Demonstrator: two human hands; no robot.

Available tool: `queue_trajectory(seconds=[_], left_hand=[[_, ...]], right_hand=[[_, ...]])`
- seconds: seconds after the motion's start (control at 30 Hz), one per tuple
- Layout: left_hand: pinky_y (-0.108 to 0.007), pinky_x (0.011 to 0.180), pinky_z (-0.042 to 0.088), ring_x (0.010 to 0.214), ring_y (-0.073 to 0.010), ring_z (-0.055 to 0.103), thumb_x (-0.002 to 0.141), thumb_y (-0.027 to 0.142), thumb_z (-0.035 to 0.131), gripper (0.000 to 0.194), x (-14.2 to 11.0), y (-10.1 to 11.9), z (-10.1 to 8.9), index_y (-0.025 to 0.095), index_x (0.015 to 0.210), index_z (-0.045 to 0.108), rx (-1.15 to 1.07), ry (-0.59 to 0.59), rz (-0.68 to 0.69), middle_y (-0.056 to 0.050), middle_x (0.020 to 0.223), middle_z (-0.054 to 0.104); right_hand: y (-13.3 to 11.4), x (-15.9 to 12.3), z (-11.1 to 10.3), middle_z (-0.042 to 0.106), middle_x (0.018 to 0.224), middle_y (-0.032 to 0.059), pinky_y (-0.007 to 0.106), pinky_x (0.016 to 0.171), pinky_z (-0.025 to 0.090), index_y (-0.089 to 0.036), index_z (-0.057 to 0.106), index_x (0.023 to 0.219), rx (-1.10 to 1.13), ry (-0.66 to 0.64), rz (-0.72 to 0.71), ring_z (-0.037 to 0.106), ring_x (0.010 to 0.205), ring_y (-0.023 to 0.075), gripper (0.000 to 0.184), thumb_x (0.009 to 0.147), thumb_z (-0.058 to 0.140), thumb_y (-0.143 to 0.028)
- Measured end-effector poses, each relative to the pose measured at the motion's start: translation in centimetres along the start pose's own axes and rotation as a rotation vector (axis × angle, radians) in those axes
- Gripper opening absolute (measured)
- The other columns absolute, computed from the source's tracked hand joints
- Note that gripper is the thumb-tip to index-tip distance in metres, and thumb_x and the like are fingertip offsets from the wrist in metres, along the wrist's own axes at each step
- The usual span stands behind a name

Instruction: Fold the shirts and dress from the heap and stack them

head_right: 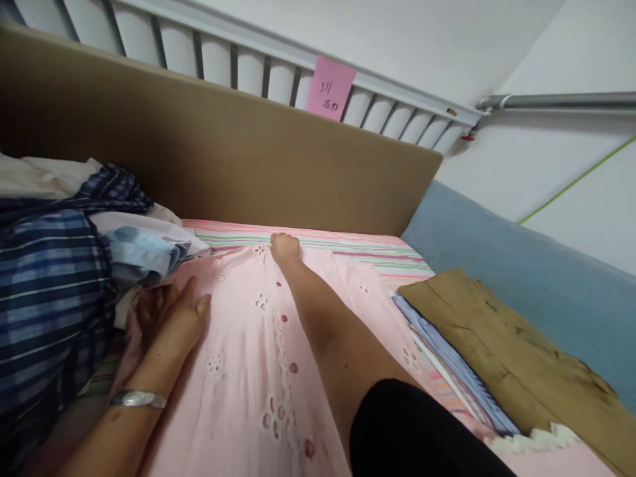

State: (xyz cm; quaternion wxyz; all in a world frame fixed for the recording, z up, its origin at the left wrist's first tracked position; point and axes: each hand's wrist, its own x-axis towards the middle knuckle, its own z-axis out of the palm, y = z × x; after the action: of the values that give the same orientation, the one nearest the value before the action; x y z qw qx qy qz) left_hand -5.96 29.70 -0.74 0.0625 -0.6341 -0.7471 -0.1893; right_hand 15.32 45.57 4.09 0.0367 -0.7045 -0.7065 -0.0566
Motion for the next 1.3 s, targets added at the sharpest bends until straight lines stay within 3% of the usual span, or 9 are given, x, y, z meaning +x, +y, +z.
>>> queue_trajectory(seconds=[0.17,0.33,0.43,0.53,0.67,0.87,0.93,1.13,1.3], left_hand=[[-0.058,0.104,0.016,0.130,-0.0377,0.025,0.086,0.043,0.033,0.056,0.2,-0.4,1.0,0.018,0.135,0.042,0.022,-0.004,-0.001,-0.017,0.138,0.039],[-0.057,0.103,0.019,0.126,-0.0385,0.031,0.087,0.040,0.030,0.056,0.1,-0.9,2.0,0.017,0.136,0.040,0.098,0.048,0.060,-0.017,0.135,0.042],[-0.056,0.103,0.020,0.125,-0.0388,0.032,0.087,0.039,0.031,0.056,0.1,-1.2,1.6,0.015,0.136,0.039,0.154,0.056,0.093,-0.018,0.132,0.045],[-0.058,0.100,0.025,0.124,-0.0406,0.035,0.086,0.033,0.033,0.053,0.1,-0.4,-0.2,0.010,0.133,0.044,0.141,0.024,0.108,-0.022,0.131,0.046],[-0.059,0.099,0.027,0.131,-0.0392,0.029,0.086,0.030,0.034,0.051,-3.4,4.3,-3.9,0.012,0.132,0.046,0.032,-0.017,0.236,-0.021,0.137,0.043],[-0.060,0.104,0.024,0.136,-0.0336,0.021,0.087,0.051,0.035,0.053,-13.4,12.2,-4.6,0.040,0.138,0.031,-0.209,-0.296,0.858,-0.001,0.150,0.025],[-0.062,0.104,0.021,0.137,-0.0337,0.021,0.087,0.053,0.032,0.054,-13.2,12.8,-3.7,0.036,0.139,0.031,-0.182,-0.343,0.837,-0.003,0.149,0.026],[-0.054,0.108,0.018,0.137,-0.0224,0.022,0.089,0.053,0.027,0.055,-6.6,12.7,-1.7,0.027,0.137,0.036,-0.240,-0.459,0.716,-0.005,0.147,0.032],[-0.056,0.108,0.017,0.137,-0.0222,0.025,0.089,0.052,0.033,0.050,-6.7,13.2,-1.5,0.028,0.133,0.042,-0.275,-0.457,0.700,-0.004,0.146,0.036]], right_hand=[[-0.4,-0.7,1.3,0.061,0.108,0.0103,0.031,0.081,0.041,-0.019,0.058,0.111,0.025,0.014,-0.009,0.058,0.097,0.0204,0.028,0.088,0.042,-0.023],[0.4,-3.4,-0.1,0.047,0.135,0.0036,0.025,0.090,0.040,-0.026,0.041,0.133,0.103,0.011,-0.113,0.049,0.116,0.0155,0.046,0.088,0.044,-0.025],[4.0,-6.8,-2.4,0.037,0.144,0.0009,0.024,0.101,0.033,-0.026,0.037,0.137,0.175,0.021,-0.141,0.036,0.129,0.0137,0.050,0.087,0.046,-0.029],[10.2,-11.4,-4.8,0.045,0.138,0.0047,0.027,0.104,0.032,-0.021,0.047,0.131,0.222,0.023,-0.061,0.041,0.126,0.0149,0.044,0.087,0.044,-0.025],[16.0,-19.2,-5.5,0.053,0.129,0.0146,0.034,0.104,0.033,-0.011,0.055,0.124,0.250,0.024,0.057,0.046,0.122,0.0203,0.040,0.088,0.040,-0.021],[15.4,-28.1,-1.2,0.036,0.145,0.0026,0.043,0.110,0.020,-0.031,0.045,0.132,0.317,-0.003,-0.170,0.027,0.135,0.0184,0.044,0.092,0.035,-0.044],[15.6,-27.6,-0.1,0.033,0.146,0.0030,0.044,0.110,0.017,-0.031,0.041,0.135,0.290,-0.011,-0.176,0.024,0.136,0.0194,0.046,0.092,0.034,-0.045],[17.7,-20.2,2.3,0.025,0.150,0.0043,0.044,0.110,0.016,-0.026,0.034,0.139,0.210,-0.005,-0.060,0.019,0.138,0.0218,0.051,0.092,0.030,-0.046],[18.2,-15.2,3.9,0.025,0.150,0.0038,0.049,0.108,0.017,-0.031,0.034,0.139,0.178,-0.008,-0.025,0.021,0.137,0.0255,0.049,0.093,0.027,-0.046]])
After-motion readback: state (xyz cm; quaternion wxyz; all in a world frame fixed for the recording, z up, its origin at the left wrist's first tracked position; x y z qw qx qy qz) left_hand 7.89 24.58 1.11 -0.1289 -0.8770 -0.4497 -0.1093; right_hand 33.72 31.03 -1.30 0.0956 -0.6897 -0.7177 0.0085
